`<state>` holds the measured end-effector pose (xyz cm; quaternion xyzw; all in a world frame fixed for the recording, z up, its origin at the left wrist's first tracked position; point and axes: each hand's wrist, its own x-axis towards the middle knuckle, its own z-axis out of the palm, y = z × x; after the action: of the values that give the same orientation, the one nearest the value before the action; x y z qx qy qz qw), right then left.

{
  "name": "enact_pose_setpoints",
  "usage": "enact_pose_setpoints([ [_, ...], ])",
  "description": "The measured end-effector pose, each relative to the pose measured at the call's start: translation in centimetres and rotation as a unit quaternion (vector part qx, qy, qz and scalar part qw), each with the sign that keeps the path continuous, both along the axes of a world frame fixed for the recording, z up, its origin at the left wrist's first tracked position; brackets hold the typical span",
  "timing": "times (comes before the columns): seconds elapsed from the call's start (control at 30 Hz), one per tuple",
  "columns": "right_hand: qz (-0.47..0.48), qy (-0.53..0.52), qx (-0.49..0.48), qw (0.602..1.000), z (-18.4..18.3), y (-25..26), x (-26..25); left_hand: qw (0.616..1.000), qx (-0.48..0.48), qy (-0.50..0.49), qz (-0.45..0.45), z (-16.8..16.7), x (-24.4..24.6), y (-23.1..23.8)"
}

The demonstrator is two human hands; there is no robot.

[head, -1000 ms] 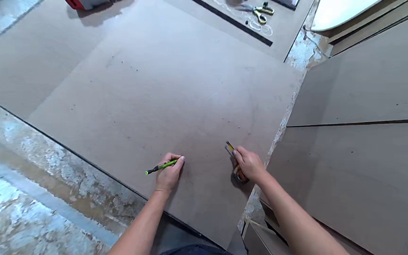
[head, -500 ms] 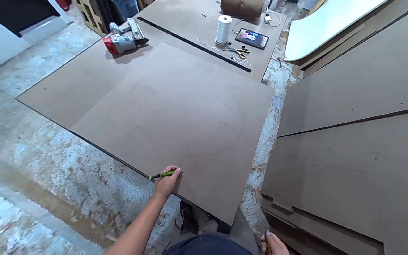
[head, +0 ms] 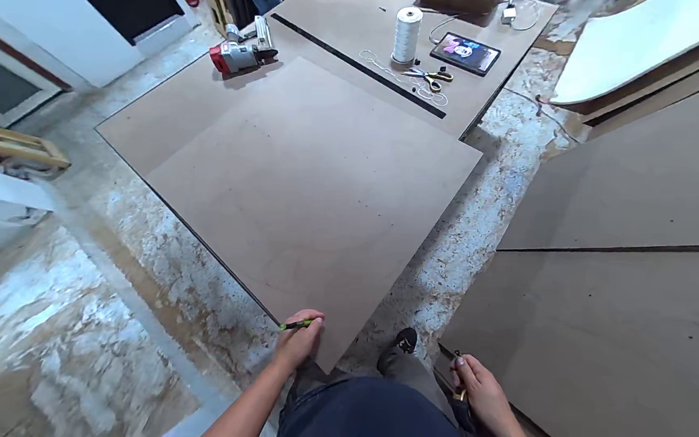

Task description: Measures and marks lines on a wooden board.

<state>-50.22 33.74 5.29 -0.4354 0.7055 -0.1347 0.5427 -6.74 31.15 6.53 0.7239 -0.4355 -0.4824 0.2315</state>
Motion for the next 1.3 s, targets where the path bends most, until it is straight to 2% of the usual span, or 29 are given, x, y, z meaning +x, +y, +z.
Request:
enact_pose_setpoints([
  [0.1,0.011,0.003,0.015,1.0,0.7,-1.6,-5.8,0.998,0.028,0.032,-0.054,1.6,-7.1,-2.7],
  [0.17,0.043,0.0,0.013,0.999,1.7,-3.7,-8.8,0.997,0.024,0.067,-0.04,2.1,-10.3,-3.3],
  [0.23,0.111,-0.015,0.0,0.994,2.4,-6.6,-10.6,0.995,0.009,0.102,-0.008,2.2,-12.1,-3.6],
  [0.3,0.218,-0.024,-0.024,0.975,2.8,-10.1,-11.2,0.995,0.0,0.101,0.004,2.7,-13.0,-3.8],
  [0.37,0.318,-0.028,-0.052,0.946,3.4,-14.1,-10.1,0.998,0.009,0.065,-0.002,3.3,-13.6,-4.5],
  [0.47,0.411,-0.048,-0.091,0.906,4.3,-20.1,-7.0,0.998,0.023,0.045,-0.034,4.3,-14.6,-6.9],
  [0.63,0.485,-0.042,-0.126,0.864,6.0,-28.7,-2.2,0.993,-0.044,0.104,-0.035,4.0,-17.4,-14.7],
  [0.77,0.527,-0.008,-0.135,0.839,6.8,-34.8,-0.6,0.983,-0.059,0.164,-0.053,4.6,-19.4,-22.1],
  [0.83,0.556,-0.007,-0.121,0.823,7.1,-37.3,0.0,0.982,-0.049,0.175,-0.052,4.9,-20.2,-24.3],
  [0.93,0.609,-0.025,-0.107,0.786,7.2,-40.8,1.7,0.984,-0.041,0.174,-0.003,5.2,-20.8,-25.8],
  [1.03,0.676,-0.062,-0.106,0.727,6.4,-44.8,3.9,0.982,-0.044,0.167,0.077,4.8,-21.2,-26.7],
  [1.2,0.769,-0.126,-0.081,0.622,5.7,-51.7,6.3,0.953,-0.008,0.186,0.239,6.2,-23.1,-28.6],
  [1.3,0.797,-0.131,-0.076,0.585,5.5,-55.4,5.7,0.938,0.02,0.16,0.306,7.2,-24.9,-29.9],
])
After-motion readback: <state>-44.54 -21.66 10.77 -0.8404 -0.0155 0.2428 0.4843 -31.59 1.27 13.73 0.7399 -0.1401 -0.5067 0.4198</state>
